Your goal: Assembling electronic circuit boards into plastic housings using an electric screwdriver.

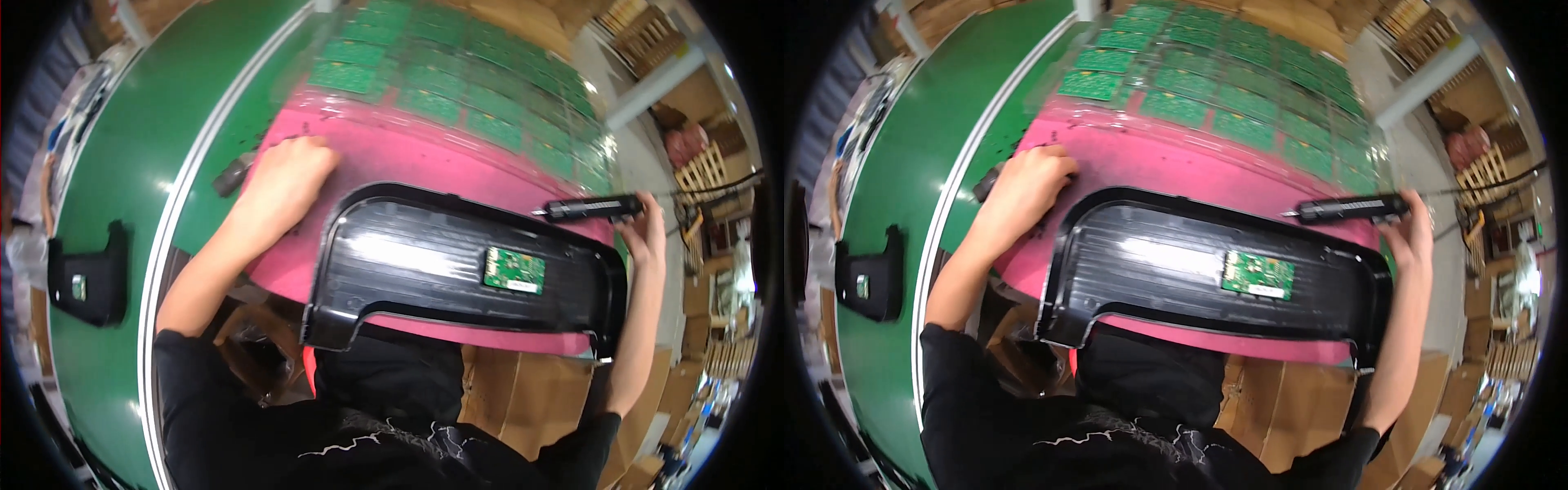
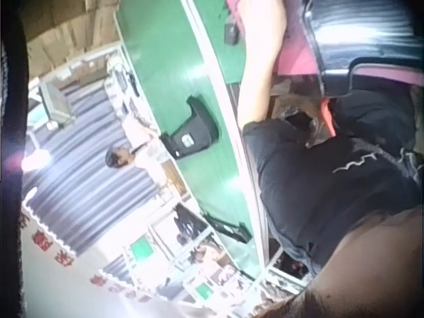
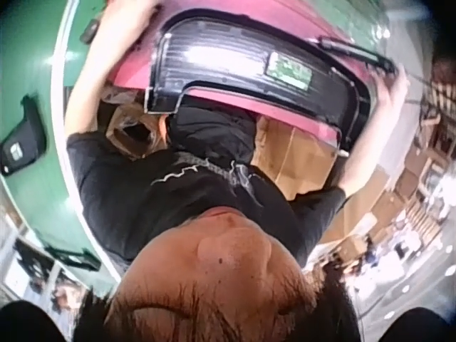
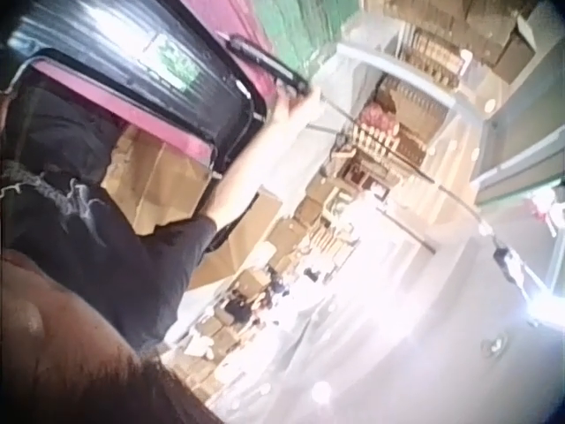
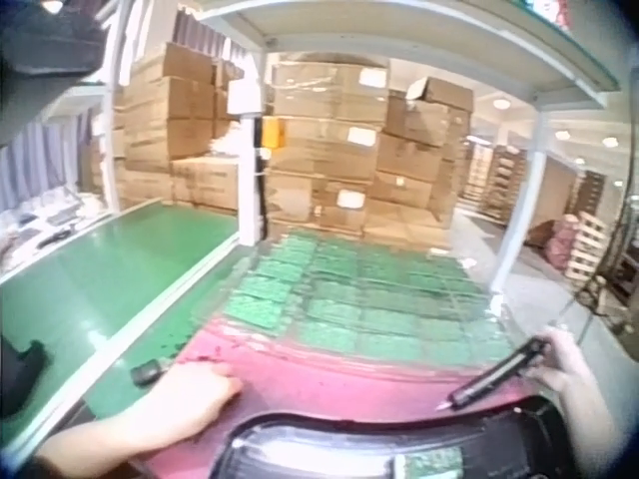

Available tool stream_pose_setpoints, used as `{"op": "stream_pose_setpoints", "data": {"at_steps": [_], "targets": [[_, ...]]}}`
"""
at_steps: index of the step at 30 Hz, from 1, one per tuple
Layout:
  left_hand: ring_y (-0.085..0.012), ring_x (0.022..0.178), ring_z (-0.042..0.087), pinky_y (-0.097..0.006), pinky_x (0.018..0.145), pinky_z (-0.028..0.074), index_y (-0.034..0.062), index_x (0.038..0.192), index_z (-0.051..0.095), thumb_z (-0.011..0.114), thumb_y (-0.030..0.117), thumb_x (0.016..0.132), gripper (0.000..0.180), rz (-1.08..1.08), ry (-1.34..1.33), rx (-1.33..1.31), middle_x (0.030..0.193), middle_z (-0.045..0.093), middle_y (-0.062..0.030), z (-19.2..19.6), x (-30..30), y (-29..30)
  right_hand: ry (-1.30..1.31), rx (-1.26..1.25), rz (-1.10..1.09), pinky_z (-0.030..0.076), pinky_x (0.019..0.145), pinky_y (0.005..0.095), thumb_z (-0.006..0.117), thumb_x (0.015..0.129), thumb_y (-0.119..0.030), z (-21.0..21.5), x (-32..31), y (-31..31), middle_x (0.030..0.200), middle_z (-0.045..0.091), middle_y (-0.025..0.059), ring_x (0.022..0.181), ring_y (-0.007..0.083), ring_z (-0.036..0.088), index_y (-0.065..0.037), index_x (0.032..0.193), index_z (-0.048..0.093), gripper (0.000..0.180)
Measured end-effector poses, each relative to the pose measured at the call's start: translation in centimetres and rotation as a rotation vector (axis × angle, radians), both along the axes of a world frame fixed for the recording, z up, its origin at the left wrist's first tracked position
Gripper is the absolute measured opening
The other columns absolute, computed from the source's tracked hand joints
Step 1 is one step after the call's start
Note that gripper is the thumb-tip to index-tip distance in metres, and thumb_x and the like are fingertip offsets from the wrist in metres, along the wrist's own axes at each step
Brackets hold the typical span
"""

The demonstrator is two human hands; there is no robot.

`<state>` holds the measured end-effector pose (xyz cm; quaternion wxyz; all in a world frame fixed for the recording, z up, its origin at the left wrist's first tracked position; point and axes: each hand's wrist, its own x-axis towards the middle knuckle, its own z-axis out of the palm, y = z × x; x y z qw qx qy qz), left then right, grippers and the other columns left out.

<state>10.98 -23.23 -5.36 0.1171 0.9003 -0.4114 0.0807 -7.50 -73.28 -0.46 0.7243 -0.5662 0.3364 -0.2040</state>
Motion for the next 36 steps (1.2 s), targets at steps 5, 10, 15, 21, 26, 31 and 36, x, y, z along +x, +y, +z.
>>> {"op": "stream_pose_setpoints", "data": {"at_steps": [5,10,15,21,26,31,36], "targets": [[-0.0391,0.080,0.062,-0.045,0.072,0.050,-0.0024,0.083,0.066,0.063,-0.002,0.071,0.012,0.047,0.034,0.015,0.080,0.064,-0.0186,0.6,0.1,-0.4,-0.637,-0.303,-0.017,0.047,0.085,0.0331,0.062,0.090,-0.006,0.1,4.1,5.6,0.104,0.065,0.0155,0.093,0.0180,0.062,0.001,0.111,0.055,0.023],[-0.0331,0.070,0.065,-0.039,0.067,0.052,-0.0043,0.082,0.066,0.064,-0.004,0.069,0.013,-0.012,0.150,-0.068,0.073,0.065,-0.0187,1.6,0.3,-0.9,-0.462,-0.120,0.169,0.046,0.077,0.0320,0.064,0.092,-0.026,-0.9,5.5,13.5,0.089,0.060,0.0078,0.082,0.0173,0.056,0.002,0.115,0.051,0.038],[-0.0225,0.064,0.066,-0.032,0.063,0.053,-0.0047,0.085,0.068,0.068,-0.002,0.071,0.015,-0.056,0.310,-0.214,0.070,0.065,-0.0157,4.7,-1.2,-3.8,-0.741,0.106,0.121,0.044,0.072,0.0346,0.059,0.093,-0.037,1.7,4.3,15.5,0.071,0.044,-0.0013,0.066,0.0126,0.046,-0.010,0.109,0.051,0.032],[-0.0192,0.070,0.068,-0.030,0.066,0.055,-0.0019,0.085,0.069,0.073,0.001,0.074,0.012,-0.619,0.454,-0.572,0.076,0.069,-0.0107,7.5,-4.6,-12.1,-0.894,0.324,0.236,0.042,0.072,0.0351,0.054,0.095,-0.039,3.2,3.2,18.6,0.068,0.043,-0.0031,0.062,0.0108,0.043,-0.012,0.104,0.052,0.029],[-0.0159,0.078,0.067,-0.029,0.068,0.055,-0.0025,0.088,0.068,0.073,0.003,0.077,0.014,-0.623,0.650,-0.494,0.082,0.070,-0.0092,7.6,-4.4,-14.1,-0.989,0.354,0.219,0.040,0.068,0.0314,0.050,0.096,-0.041,2.9,1.8,18.6,0.065,0.042,-0.0041,0.060,0.0095,0.040,-0.012,0.106,0.053,0.031],[-0.0110,0.079,0.065,-0.026,0.072,0.053,-0.0003,0.088,0.068,0.071,0.002,0.080,0.008,-0.555,0.956,-0.549,0.082,0.070,-0.0048,6.4,-4.1,-14.8,-1.070,0.201,0.253,0.036,0.064,0.0242,0.056,0.092,-0.034,3.4,0.6,18.8,0.065,0.041,-0.0041,0.057,0.0062,0.039,-0.006,0.107,0.051,0.032],[-0.0113,0.079,0.066,-0.023,0.071,0.053,-0.0017,0.093,0.066,0.071,-0.001,0.080,0.014,-0.564,0.872,-0.559,0.085,0.069,-0.0058,5.9,-4.2,-14.9,-1.120,0.080,0.256,0.038,0.064,0.0239,0.055,0.091,-0.034,3.6,0.1,18.6,0.063,0.042,-0.0065,0.053,0.0040,0.041,-0.008,0.106,0.045,0.031]]}}
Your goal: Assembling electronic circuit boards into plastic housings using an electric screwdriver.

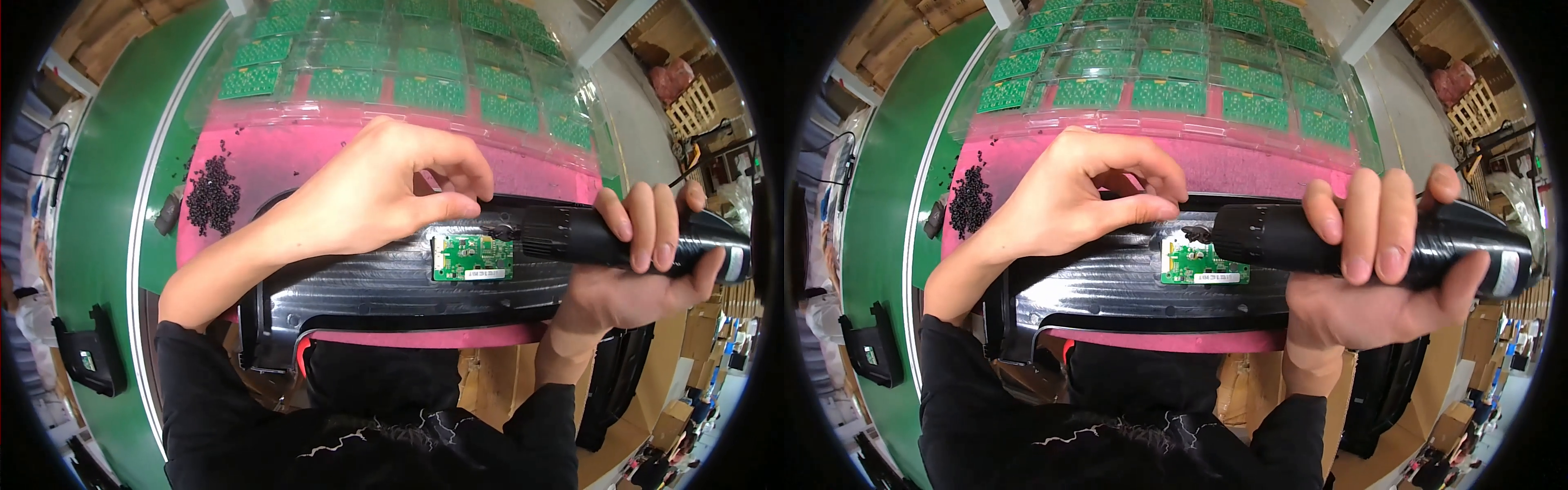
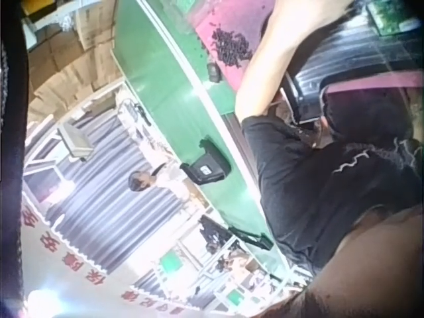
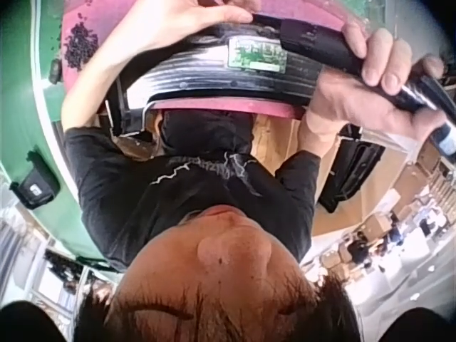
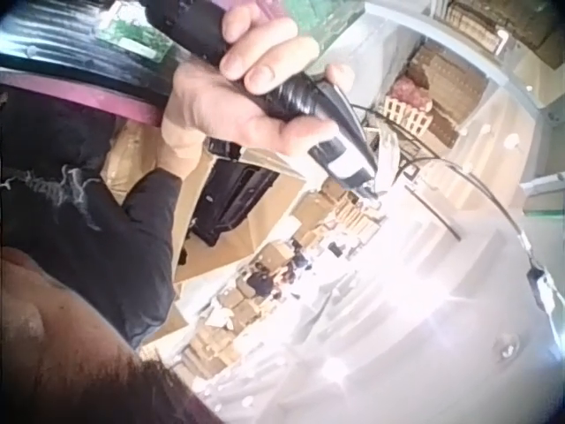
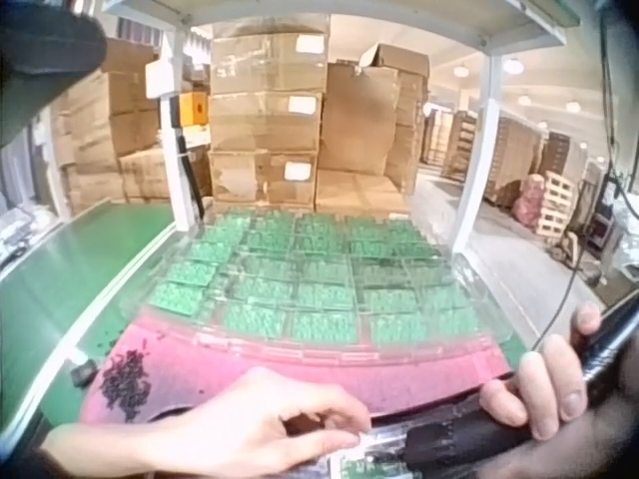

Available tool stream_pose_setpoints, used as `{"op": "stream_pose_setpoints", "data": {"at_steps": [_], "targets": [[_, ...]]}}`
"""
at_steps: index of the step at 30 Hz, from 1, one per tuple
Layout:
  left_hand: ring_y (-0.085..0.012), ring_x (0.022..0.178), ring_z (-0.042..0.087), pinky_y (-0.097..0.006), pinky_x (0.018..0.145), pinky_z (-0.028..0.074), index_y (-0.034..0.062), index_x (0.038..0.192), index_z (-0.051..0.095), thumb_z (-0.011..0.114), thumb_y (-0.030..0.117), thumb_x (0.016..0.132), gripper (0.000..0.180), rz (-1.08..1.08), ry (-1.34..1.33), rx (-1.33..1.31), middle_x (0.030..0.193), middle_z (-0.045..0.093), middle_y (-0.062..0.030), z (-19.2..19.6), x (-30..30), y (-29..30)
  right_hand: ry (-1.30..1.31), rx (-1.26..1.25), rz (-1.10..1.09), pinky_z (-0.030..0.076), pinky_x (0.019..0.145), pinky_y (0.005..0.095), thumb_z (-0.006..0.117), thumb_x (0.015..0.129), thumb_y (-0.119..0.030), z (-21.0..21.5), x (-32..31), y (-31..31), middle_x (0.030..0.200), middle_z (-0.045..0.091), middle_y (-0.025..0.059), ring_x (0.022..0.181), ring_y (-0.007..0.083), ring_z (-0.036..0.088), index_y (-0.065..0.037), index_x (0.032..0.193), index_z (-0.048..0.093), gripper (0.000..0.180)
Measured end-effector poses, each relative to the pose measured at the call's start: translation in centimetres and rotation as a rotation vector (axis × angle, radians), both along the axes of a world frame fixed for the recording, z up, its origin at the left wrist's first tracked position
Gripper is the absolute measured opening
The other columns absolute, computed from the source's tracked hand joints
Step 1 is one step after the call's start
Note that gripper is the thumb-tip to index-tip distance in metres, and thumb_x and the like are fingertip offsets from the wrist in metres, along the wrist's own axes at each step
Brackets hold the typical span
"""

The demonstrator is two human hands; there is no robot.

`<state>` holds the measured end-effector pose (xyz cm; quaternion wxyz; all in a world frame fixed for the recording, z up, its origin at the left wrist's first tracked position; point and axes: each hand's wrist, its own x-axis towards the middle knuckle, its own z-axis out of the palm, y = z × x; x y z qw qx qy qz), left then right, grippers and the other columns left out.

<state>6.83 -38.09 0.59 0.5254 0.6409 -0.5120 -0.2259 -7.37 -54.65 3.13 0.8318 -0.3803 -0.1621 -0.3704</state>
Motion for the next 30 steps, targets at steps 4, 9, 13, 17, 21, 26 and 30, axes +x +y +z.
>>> {"op": "stream_pose_setpoints", "data": {"at_steps": [4,9,13,17,21,26,30], "targets": [[-0.0120,0.081,0.067,-0.023,0.071,0.054,-0.0006,0.097,0.064,0.071,-0.003,0.080,0.018,-0.069,0.136,0.011,0.087,0.068,-0.0056,-0.2,-0.2,-0.6,0.009,0.007,0.000,0.038,0.064,0.0245,0.057,0.090,-0.034,0.2,-0.4,-0.2,0.063,0.044,-0.0066,0.053,0.0047,0.042,-0.008,0.103,0.048,0.031],[-0.0136,0.087,0.068,-0.025,0.075,0.056,-0.0007,0.098,0.064,0.070,-0.005,0.079,0.020,-0.064,0.119,0.018,0.088,0.068,-0.0060,-0.5,-0.2,-0.4,0.016,-0.060,-0.004,0.038,0.064,0.0257,0.060,0.087,-0.036,-0.1,-0.4,0.0,0.062,0.045,-0.0063,0.054,0.0058,0.043,-0.010,0.102,0.049,0.033],[-0.0137,0.087,0.068,-0.026,0.076,0.056,-0.0014,0.098,0.064,0.070,-0.005,0.079,0.020,-0.081,0.127,0.039,0.089,0.069,-0.0065,-0.9,-0.1,-0.3,0.022,-0.063,-0.030,0.038,0.064,0.0260,0.060,0.087,-0.038,-0.3,-0.2,0.7,0.062,0.045,-0.0063,0.054,0.0062,0.043,-0.010,0.103,0.048,0.034],[-0.0204,0.080,0.070,-0.029,0.070,0.056,-0.0025,0.094,0.066,0.073,-0.003,0.076,0.018,-0.056,-0.190,-0.086,0.086,0.070,-0.0102,-1.3,0.1,-0.6,0.011,-0.087,-0.038,0.038,0.063,0.0259,0.059,0.088,-0.041,-0.8,0.3,0.7,0.064,0.044,-0.0059,0.054,0.0061,0.041,-0.011,0.107,0.049,0.038],[-0.0267,0.074,0.069,-0.031,0.063,0.055,-0.0025,0.086,0.068,0.075,0.001,0.072,0.015,-0.014,-0.529,-0.241,0.080,0.069,-0.0127,-2.1,0.0,-0.6,0.044,-0.079,-0.039,0.038,0.060,0.0261,0.058,0.088,-0.046,-1.4,0.5,1.0,0.062,0.043,-0.0064,0.052,0.0060,0.041,-0.012,0.111,0.050,0.042],[-0.0249,0.072,0.069,-0.031,0.065,0.054,-0.0033,0.083,0.067,0.071,-0.004,0.073,0.011,0.128,-0.536,-0.240,0.079,0.069,-0.0121,-1.5,-0.1,0.0,0.044,-0.338,0.062,0.039,0.060,0.0259,0.054,0.088,-0.049,-1.0,0.5,-0.6,0.062,0.045,-0.0064,0.051,0.0054,0.043,-0.010,0.110,0.049,0.045],[-0.0254,0.072,0.067,-0.032,0.063,0.052,-0.0036,0.083,0.065,0.068,-0.001,0.080,0.005,0.065,-0.458,-0.193,0.078,0.067,-0.0128,-1.6,0.5,-0.2,0.212,-0.433,-0.007,0.036,0.057,0.0264,0.054,0.088,-0.045,-0.8,-0.3,-2.4,0.062,0.046,-0.0033,0.050,0.0077,0.040,-0.009,0.108,0.047,0.042]]}}
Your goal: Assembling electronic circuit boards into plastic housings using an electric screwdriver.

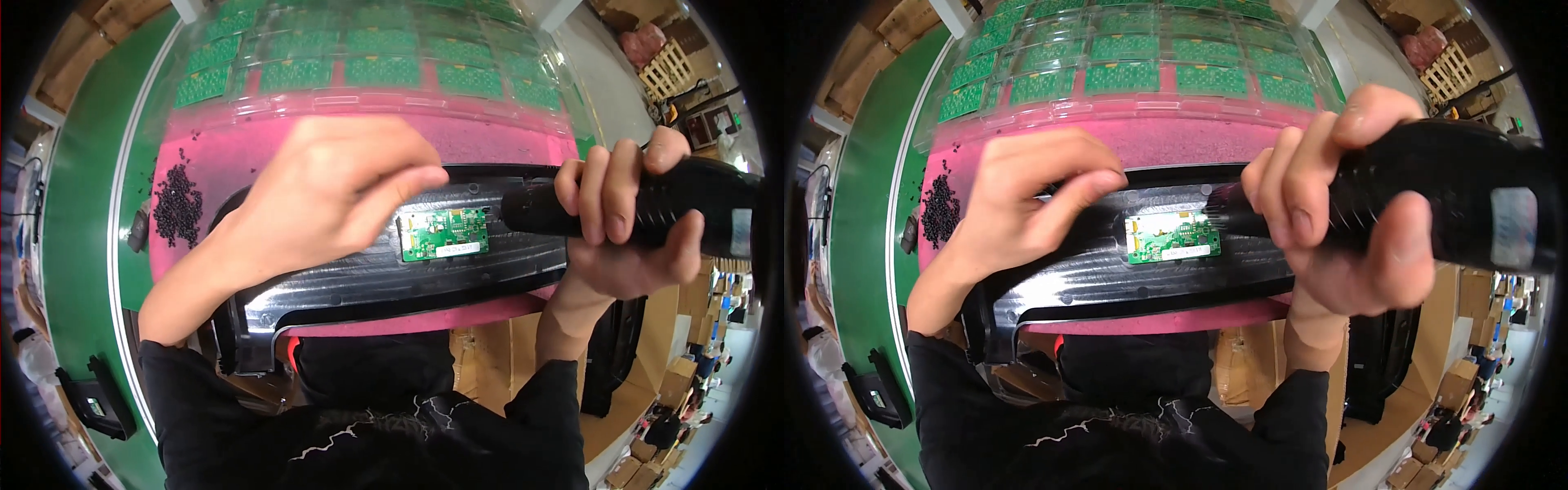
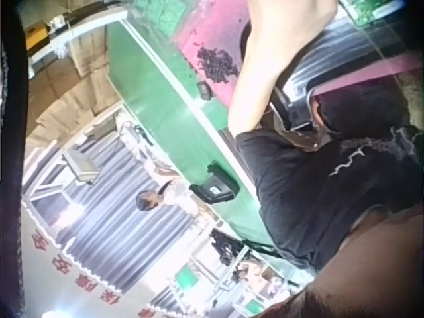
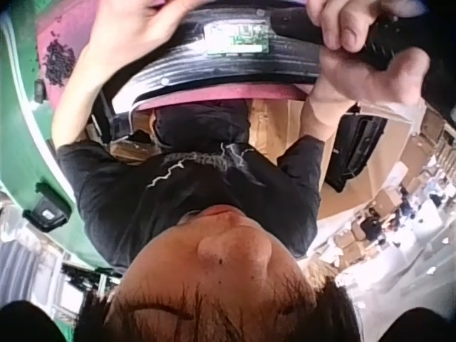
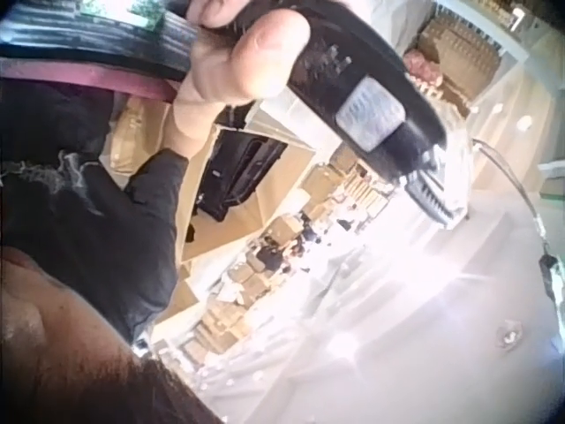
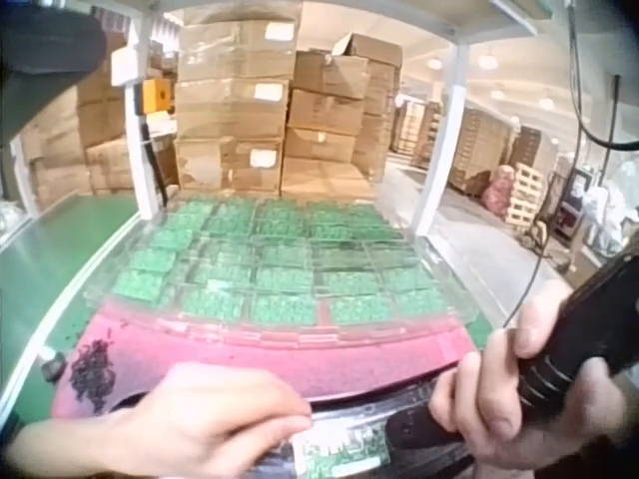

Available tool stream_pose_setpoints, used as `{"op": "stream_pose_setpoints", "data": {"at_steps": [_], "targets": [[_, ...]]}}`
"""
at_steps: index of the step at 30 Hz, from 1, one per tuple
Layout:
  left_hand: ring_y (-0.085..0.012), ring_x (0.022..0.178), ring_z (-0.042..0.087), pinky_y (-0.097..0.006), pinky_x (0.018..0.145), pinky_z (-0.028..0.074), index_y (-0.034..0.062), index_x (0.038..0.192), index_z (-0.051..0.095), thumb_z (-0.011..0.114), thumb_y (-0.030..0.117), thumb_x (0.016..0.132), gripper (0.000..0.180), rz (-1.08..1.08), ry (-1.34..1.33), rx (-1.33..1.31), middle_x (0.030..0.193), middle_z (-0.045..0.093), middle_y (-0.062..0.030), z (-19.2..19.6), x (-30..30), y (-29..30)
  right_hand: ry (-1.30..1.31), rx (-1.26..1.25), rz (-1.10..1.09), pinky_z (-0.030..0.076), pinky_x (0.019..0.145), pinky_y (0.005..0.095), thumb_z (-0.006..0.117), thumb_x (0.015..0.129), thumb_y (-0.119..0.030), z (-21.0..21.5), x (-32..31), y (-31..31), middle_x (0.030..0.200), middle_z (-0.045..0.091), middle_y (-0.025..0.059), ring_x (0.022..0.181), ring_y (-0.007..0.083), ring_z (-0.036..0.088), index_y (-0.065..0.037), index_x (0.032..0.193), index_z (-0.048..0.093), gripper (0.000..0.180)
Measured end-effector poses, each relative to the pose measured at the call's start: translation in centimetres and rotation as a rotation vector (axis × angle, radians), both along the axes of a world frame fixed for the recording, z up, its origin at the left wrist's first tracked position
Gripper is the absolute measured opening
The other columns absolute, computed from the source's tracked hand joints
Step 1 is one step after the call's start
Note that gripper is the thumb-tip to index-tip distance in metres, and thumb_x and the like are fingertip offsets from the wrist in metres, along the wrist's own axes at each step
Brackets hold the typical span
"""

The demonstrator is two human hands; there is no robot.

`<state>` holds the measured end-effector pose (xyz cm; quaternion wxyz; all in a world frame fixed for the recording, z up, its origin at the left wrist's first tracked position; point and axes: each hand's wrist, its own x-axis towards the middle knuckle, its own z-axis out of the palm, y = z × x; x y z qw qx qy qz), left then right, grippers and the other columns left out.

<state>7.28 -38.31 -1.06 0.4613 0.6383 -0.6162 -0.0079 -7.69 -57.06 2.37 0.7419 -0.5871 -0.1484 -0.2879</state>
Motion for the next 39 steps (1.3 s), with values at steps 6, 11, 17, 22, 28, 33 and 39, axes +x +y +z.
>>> {"op": "stream_pose_setpoints", "data": {"at_steps": [6,11,17,22,28,33,39], "targets": [[-0.0301,0.074,0.066,-0.039,0.062,0.052,-0.0007,0.087,0.062,0.065,0.002,0.083,0.006,-0.220,0.039,0.276,0.080,0.065,-0.0124,-1.8,0.1,0.3,0.083,0.018,-0.093,0.035,0.055,0.0273,0.057,0.088,-0.043,-3.0,0.6,-0.9,0.061,0.045,-0.0013,0.049,0.0092,0.039,-0.008,0.105,0.047,0.040],[-0.0278,0.078,0.067,-0.036,0.064,0.053,0.0000,0.087,0.063,0.068,0.011,0.082,0.013,-0.303,0.009,0.400,0.084,0.067,-0.0098,-2.0,0.5,0.4,0.052,0.036,-0.061,0.038,0.052,0.0287,0.053,0.088,-0.035,-3.8,1.2,-1.2,0.059,0.045,0.0027,0.047,0.0121,0.041,-0.005,0.107,0.045,0.036],[-0.0263,0.086,0.067,-0.037,0.067,0.055,0.0011,0.089,0.065,0.069,0.018,0.080,0.020,-0.344,-0.119,0.625,0.093,0.070,-0.0071,-1.9,0.7,0.6,0.079,0.001,-0.073,0.037,0.049,0.0276,0.053,0.088,-0.033,-4.3,1.6,-0.6,0.059,0.044,0.0027,0.048,0.0120,0.041,-0.004,0.108,0.044,0.036],[-0.0290,0.088,0.067,-0.038,0.067,0.056,0.0015,0.094,0.066,0.067,0.016,0.082,0.019,-0.287,-0.045,0.759,0.098,0.070,-0.0085,-1.5,0.0,0.7,0.083,-0.005,-0.069,0.036,0.048,0.0272,0.054,0.088,-0.032,-4.4,1.4,-0.7,0.058,0.043,0.0025,0.048,0.0117,0.040,-0.004,0.107,0.044,0.035],[-0.0312,0.084,0.067,-0.041,0.063,0.053,0.0016,0.100,0.065,0.065,0.014,0.084,0.020,-0.271,-0.062,0.846,0.092,0.070,-0.0100,-1.0,-0.1,1.0,0.108,-0.013,-0.043,0.035,0.046,0.0243,0.057,0.088,-0.024,-4.3,2.0,-0.2,0.060,0.046,0.0030,0.047,0.0094,0.038,-0.002,0.105,0.046,0.030],[-0.0329,0.077,0.066,-0.044,0.060,0.049,0.0035,0.103,0.063,0.064,0.016,0.085,0.021,-0.278,-0.042,0.790,0.081,0.067,-0.0120,-1.5,0.6,1.3,0.079,-0.054,-0.116,0.035,0.046,0.0250,0.058,0.088,-0.027,-4.5,2.7,0.4,0.058,0.045,0.0020,0.046,0.0100,0.039,-0.001,0.108,0.047,0.034],[-0.0335,0.065,0.062,-0.043,0.055,0.045,0.0010,0.085,0.059,0.067,0.015,0.084,0.016,-0.275,-0.009,0.418,0.069,0.062,-0.0129,-2.8,0.8,1.3,-0.020,0.142,0.088,0.035,0.054,0.0256,0.057,0.090,-0.040,-1.4,2.0,2.6,0.061,0.048,-0.0032,0.048,0.0068,0.041,-0.009,0.102,0.048,0.035]]}}
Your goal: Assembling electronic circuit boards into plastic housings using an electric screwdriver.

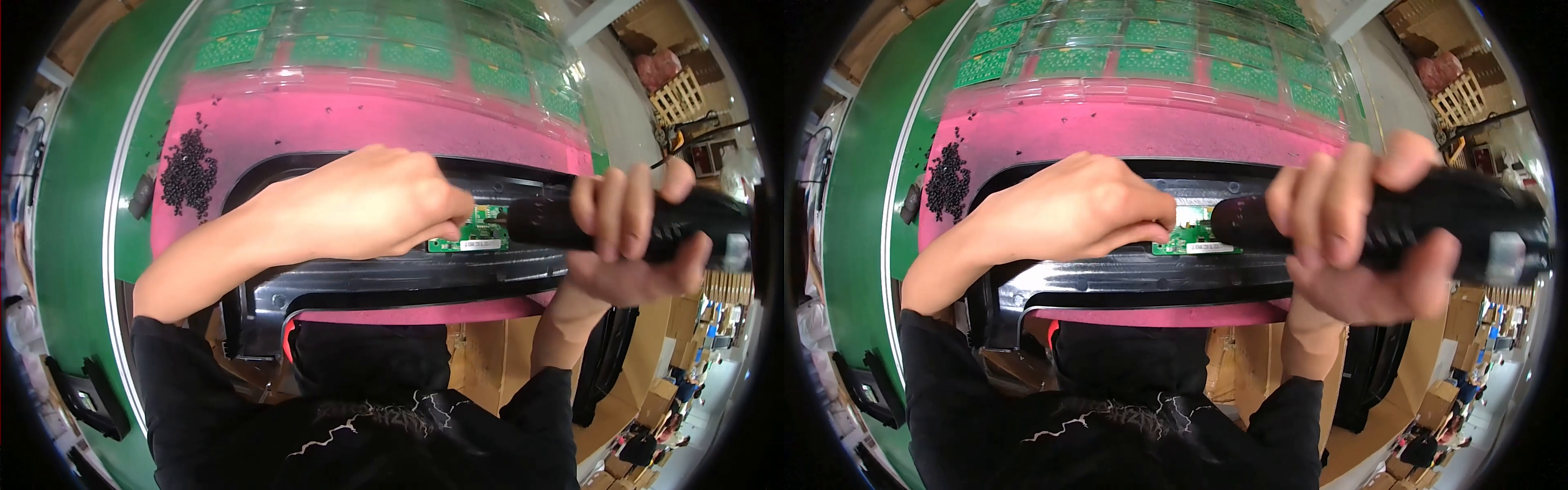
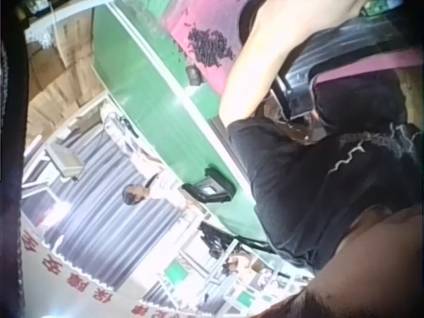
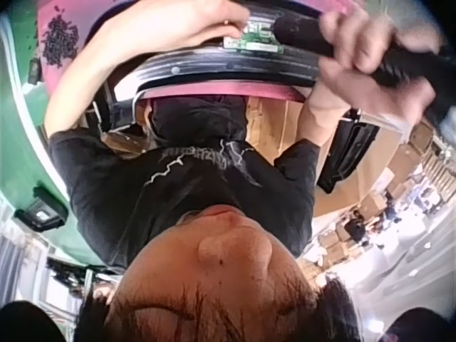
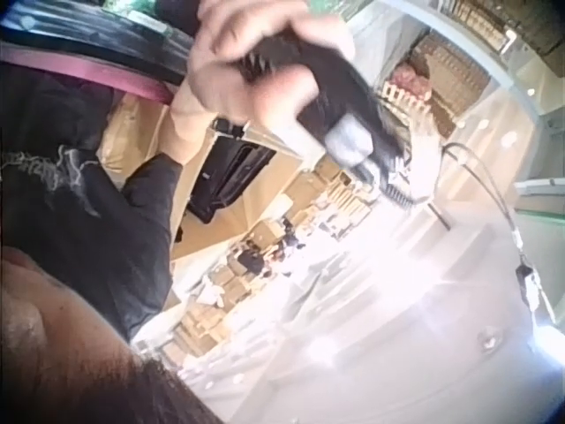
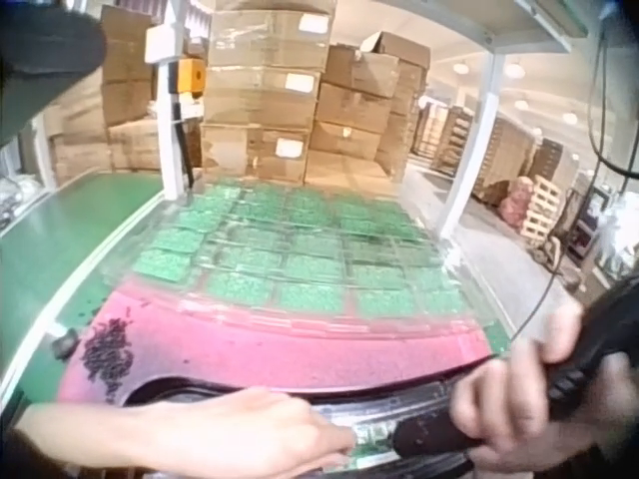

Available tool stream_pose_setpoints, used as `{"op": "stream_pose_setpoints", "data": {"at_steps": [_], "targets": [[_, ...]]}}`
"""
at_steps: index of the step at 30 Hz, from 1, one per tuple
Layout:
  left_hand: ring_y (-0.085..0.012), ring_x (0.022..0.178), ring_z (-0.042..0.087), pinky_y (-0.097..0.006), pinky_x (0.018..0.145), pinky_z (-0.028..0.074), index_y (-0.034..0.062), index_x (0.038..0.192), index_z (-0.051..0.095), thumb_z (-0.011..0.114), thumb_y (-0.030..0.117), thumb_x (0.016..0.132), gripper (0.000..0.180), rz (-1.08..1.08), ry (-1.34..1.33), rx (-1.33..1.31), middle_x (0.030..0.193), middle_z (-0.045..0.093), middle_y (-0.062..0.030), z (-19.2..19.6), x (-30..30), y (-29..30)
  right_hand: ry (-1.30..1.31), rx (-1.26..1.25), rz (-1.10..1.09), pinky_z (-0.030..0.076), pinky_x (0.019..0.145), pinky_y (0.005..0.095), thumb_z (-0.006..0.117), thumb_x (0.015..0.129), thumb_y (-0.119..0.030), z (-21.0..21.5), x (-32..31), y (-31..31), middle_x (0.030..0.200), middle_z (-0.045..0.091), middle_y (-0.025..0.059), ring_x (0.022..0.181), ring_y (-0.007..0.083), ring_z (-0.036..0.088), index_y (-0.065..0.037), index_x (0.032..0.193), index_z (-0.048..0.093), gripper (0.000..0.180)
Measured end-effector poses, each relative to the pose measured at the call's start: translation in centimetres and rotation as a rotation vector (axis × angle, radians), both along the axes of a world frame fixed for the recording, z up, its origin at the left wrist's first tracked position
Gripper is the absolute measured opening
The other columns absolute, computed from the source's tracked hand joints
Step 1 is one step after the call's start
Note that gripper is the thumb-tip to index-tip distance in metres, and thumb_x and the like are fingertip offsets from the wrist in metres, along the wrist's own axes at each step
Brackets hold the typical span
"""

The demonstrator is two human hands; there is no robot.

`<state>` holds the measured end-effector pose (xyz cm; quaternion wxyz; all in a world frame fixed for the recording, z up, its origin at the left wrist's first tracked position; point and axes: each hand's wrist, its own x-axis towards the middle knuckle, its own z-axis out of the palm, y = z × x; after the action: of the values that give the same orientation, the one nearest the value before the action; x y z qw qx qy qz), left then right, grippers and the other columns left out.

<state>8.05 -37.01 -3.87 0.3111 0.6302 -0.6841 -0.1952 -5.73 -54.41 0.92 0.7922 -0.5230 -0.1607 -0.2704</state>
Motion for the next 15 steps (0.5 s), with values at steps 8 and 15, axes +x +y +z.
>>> {"op": "stream_pose_setpoints", "data": {"at_steps": [8,15], "targets": [[-0.0323,0.063,0.061,-0.039,0.051,0.044,0.0017,0.089,0.061,0.069,0.008,0.082,0.013,0.075,0.134,-0.301,0.071,0.062,-0.0134,0.9,-0.1,-0.2,-0.104,0.012,0.072,0.038,0.058,0.0231,0.067,0.082,-0.032,3.4,0.5,1.7,0.063,0.053,-0.0031,0.051,0.0070,0.049,-0.008,0.100,0.049,0.035],[-0.0328,0.068,0.063,-0.039,0.053,0.046,0.0017,0.087,0.062,0.067,0.007,0.080,0.010,0.159,-0.038,-0.254,0.072,0.063,-0.0134,-0.2,0.7,-0.4,-0.065,0.047,0.040,0.036,0.059,0.0255,0.060,0.086,-0.041,0.6,1.5,1.5,0.064,0.049,-0.0025,0.050,0.0077,0.042,-0.009,0.103,0.047,0.039]]}}
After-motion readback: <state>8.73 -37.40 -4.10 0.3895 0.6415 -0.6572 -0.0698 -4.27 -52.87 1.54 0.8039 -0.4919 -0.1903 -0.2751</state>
